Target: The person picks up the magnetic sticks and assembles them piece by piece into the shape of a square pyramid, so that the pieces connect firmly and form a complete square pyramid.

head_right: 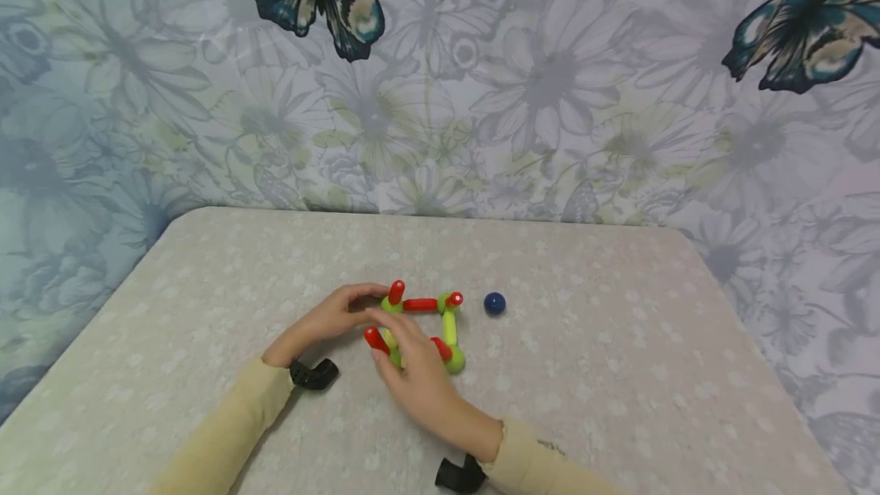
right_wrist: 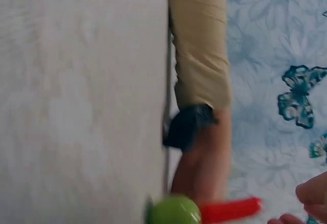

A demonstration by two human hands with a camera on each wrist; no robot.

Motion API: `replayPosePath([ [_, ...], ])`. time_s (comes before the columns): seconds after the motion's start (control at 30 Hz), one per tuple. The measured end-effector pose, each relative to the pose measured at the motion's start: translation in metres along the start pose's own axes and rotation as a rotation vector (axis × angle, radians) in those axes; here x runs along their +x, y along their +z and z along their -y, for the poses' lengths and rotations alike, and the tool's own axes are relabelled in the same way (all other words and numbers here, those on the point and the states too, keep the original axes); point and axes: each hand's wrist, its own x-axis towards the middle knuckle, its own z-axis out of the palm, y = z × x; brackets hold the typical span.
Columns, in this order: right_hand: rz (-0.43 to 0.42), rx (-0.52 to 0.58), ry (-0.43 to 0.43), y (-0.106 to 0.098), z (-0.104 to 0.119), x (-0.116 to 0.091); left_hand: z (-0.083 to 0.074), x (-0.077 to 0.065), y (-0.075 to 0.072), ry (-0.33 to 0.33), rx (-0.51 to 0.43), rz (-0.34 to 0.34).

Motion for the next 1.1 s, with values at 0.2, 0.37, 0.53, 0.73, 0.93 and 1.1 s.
replayPosePath([
  [0.2, -0.125, -0.015, -0.066, -0.057, -0.004, -0.016, -0.011, -0.026, -0.008, -0.032, 0.081, 0.023],
  [0.37, -0.004, -0.064, 0.035, -0.087, -0.018, -0.024, -0.025, -0.041, 0.001, 0.026, -0.002, 0.078],
  [0.53, 0.169, -0.033, 0.088, -0.084, -0.046, -0.033, -0.030, -0.039, 0.019, 0.041, -0.110, 0.067],
  [0.73, 0.155, -0.013, 0.124, -0.072, -0.060, -0.041, -0.032, -0.041, 0.030, 0.011, -0.148, 0.065],
  [0.93, 0.145, 0.034, 0.101, -0.057, -0.042, -0.039, -0.037, -0.043, 0.034, 0.022, -0.084, 0.057],
  [1.1, 0.122, 0.002, 0.051, -0.045, -0.034, -0.041, -0.043, -0.049, 0.033, 0.030, -0.105, 0.080],
])
